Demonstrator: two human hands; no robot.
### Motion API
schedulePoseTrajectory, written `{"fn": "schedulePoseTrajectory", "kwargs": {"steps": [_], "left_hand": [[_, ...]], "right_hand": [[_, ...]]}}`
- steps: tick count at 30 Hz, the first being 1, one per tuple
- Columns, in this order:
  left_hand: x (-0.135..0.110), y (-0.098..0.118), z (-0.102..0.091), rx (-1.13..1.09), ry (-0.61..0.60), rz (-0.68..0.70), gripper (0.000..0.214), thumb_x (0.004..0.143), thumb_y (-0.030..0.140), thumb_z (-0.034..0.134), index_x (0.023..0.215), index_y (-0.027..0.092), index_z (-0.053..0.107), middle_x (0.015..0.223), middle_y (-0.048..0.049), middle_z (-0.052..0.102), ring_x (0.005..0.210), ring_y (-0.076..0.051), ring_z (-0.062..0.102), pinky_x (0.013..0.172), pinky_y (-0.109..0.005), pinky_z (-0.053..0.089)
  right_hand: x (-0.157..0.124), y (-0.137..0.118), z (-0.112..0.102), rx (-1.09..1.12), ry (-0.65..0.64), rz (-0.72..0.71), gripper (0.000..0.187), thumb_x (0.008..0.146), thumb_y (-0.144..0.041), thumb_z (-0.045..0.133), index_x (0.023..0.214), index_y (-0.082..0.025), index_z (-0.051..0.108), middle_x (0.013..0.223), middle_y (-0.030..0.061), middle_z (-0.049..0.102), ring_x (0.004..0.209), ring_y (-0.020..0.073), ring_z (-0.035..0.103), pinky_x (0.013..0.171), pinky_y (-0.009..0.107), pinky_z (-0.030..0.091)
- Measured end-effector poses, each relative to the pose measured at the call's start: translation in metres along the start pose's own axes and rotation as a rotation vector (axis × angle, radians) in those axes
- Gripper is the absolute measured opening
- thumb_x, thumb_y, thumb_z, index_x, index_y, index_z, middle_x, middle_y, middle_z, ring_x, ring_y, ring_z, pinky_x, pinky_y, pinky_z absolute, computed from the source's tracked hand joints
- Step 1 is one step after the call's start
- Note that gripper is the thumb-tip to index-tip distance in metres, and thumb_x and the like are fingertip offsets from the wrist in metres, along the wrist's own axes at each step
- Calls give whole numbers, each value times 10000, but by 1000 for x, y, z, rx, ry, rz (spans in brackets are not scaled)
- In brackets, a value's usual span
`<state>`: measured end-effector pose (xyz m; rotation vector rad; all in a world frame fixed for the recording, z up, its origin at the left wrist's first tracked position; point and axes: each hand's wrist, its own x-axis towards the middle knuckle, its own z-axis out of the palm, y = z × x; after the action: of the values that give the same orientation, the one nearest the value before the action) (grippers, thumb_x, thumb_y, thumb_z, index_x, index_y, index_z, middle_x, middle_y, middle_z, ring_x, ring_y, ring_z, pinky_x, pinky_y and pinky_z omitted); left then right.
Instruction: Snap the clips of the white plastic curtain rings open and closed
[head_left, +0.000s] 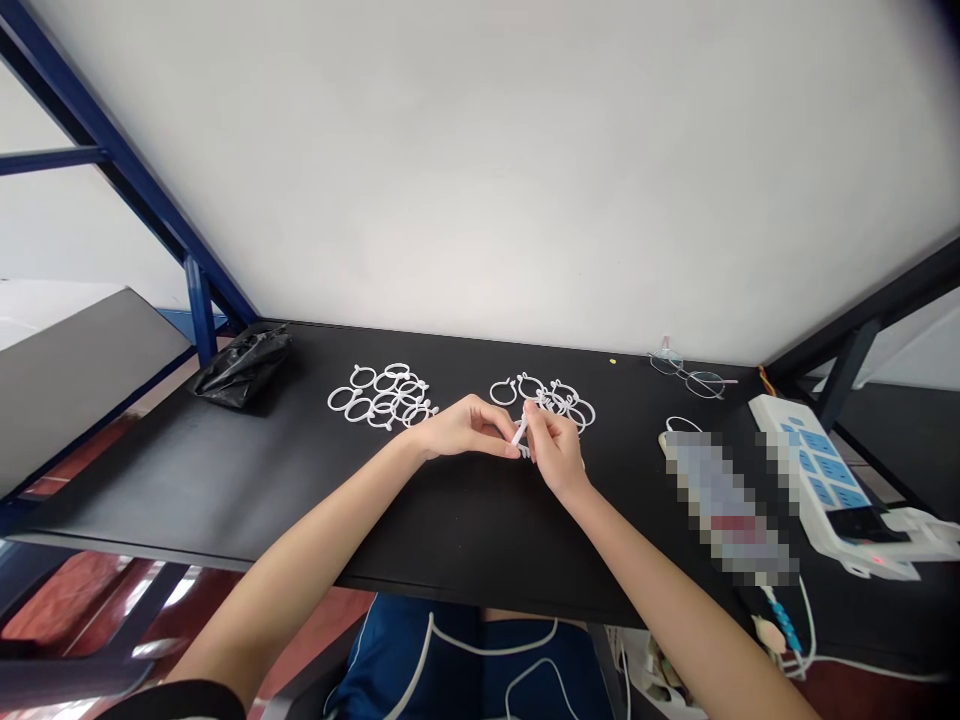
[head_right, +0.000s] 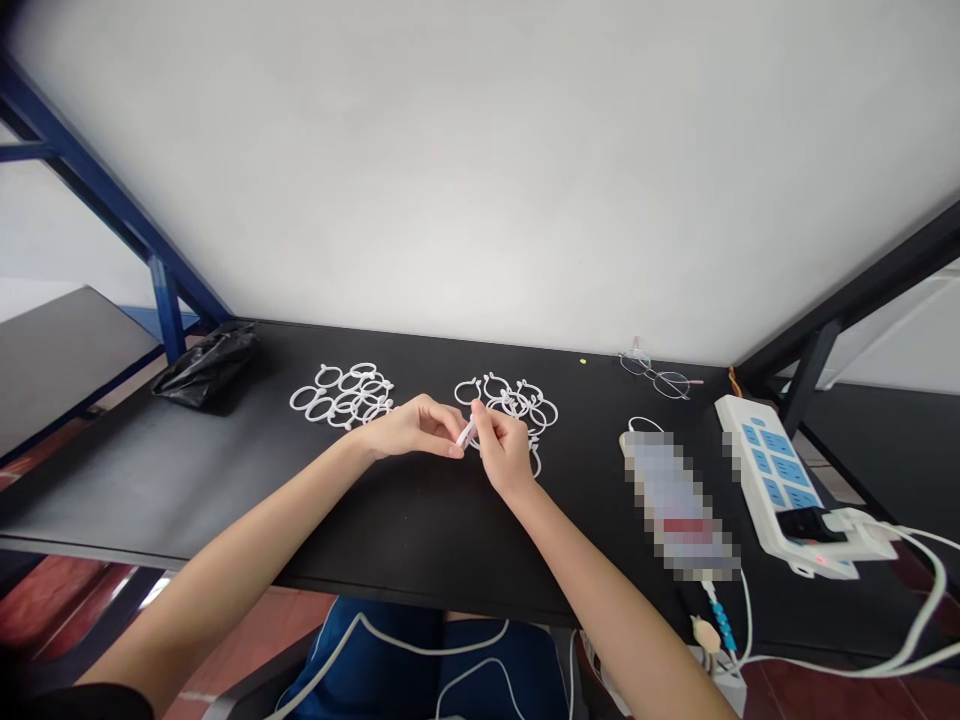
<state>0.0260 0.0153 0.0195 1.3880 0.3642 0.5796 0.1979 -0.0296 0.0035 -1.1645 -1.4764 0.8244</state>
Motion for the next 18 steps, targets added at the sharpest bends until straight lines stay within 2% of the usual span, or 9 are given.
{"fn": "schedulePoseTrajectory", "kwargs": {"steps": [4,8,14,16,18], "left_hand": [[-1,-2,2,-23,-17,-6,119,703,186,792,788,124,735,848,-49,698,822,-158,665,857,-350,543],[0,-4,2,-18,32,-22,160,692,184,801,800,110,708,860,-53,681,841,-161,659,836,-334,541],[4,-3,9,-61,222,-24,263,709,210,798,879,125,616,877,-39,614,828,-130,625,730,-252,530],[6,-4,15,-80,262,-38,317,751,288,767,974,149,589,922,-49,598,855,-142,618,656,-226,532],[8,-6,22,-84,242,-77,371,813,406,690,1069,175,554,936,-52,591,835,-147,616,563,-203,521]], "right_hand": [[0,-1,-1,-24,-27,-23,524,949,-462,445,502,-208,345,435,-39,361,428,100,354,457,267,301],[1,1,-3,-47,-23,-48,493,952,-423,427,515,-212,342,446,-37,361,434,107,364,463,268,317],[0,4,-4,-93,140,-118,458,983,-384,382,558,-216,352,475,-32,399,433,105,392,466,261,339],[-1,6,-4,-162,200,-188,434,991,-343,366,577,-212,364,488,-33,407,442,103,401,476,255,341],[-2,7,-4,-227,233,-275,406,991,-299,364,596,-206,379,498,-37,418,446,96,407,479,244,339]]}}
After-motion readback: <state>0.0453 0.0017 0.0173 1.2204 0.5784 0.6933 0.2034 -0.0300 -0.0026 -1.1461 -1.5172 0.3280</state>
